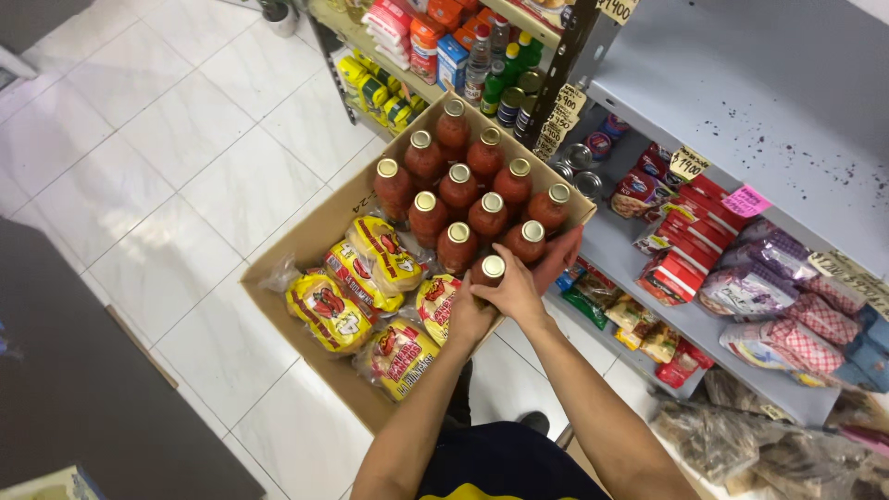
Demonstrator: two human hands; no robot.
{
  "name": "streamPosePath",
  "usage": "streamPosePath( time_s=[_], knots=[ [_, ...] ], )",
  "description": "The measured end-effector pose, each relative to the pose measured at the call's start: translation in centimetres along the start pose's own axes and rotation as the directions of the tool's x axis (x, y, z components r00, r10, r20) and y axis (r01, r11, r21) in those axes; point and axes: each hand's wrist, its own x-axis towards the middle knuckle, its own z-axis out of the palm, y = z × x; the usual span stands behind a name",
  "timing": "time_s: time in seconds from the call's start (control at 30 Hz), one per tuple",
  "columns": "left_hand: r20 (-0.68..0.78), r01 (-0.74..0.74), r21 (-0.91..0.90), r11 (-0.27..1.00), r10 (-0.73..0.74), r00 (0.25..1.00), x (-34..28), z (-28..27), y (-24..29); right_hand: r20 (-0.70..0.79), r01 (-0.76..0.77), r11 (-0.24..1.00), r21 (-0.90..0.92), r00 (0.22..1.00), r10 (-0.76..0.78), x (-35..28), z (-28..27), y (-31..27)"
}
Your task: The person picks up bags of bread and bottles of sauce from a box on the floor and places them onto a metal shelving unit.
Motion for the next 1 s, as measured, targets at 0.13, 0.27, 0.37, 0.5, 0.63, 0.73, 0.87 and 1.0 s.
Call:
streamPosePath(
  time_s=[0.13,0.27,0.37,0.5,0.63,0.73,0.87,1.0],
  knots=[
    [0.018,0.056,-0.018,0.998,-0.055,0.998,0.3,-0.3,0.5,-0.005,-0.050,0.996,-0.077,0.999,0.049,0.6,1.3,0.5],
    [-0.003,0.072,-0.010,0.997,-0.072,0.997,1.4,1.4,-3.5,-0.019,-0.085,0.983,-0.165,0.996,0.083,1.0,1.9,1.0],
    [-0.008,0.066,0.008,0.998,-0.066,0.998,2.1,1.7,-3.8,-0.031,-0.089,0.982,-0.169,0.996,0.085,1.6,2.2,2.1],
    [-0.021,0.019,0.024,1.000,-0.018,1.000,1.7,1.5,-3.7,-0.077,-0.006,0.991,-0.134,0.997,-0.005,0.1,1.4,0.8],
    [-0.099,-0.124,0.059,0.991,0.129,0.987,2.1,2.0,-4.8,-0.186,0.083,0.984,-0.158,0.976,-0.112,-0.3,0.2,-0.4],
    [-0.209,-0.238,0.070,0.969,0.248,0.946,1.9,2.4,-4.9,-0.269,0.153,0.976,-0.153,0.944,-0.190,-1.4,-1.5,-2.2],
    [-0.306,-0.313,0.041,0.949,0.310,0.900,2.2,2.2,-2.9,-0.356,0.218,0.970,-0.105,0.903,-0.242,-4.0,-5.7,-7.7],
    [-0.391,-0.471,0.075,0.879,0.460,0.797,2.1,1.3,-0.4,-0.414,0.237,0.970,-0.057,0.878,-0.239,-5.4,-8.9,-11.3]
  ],
)
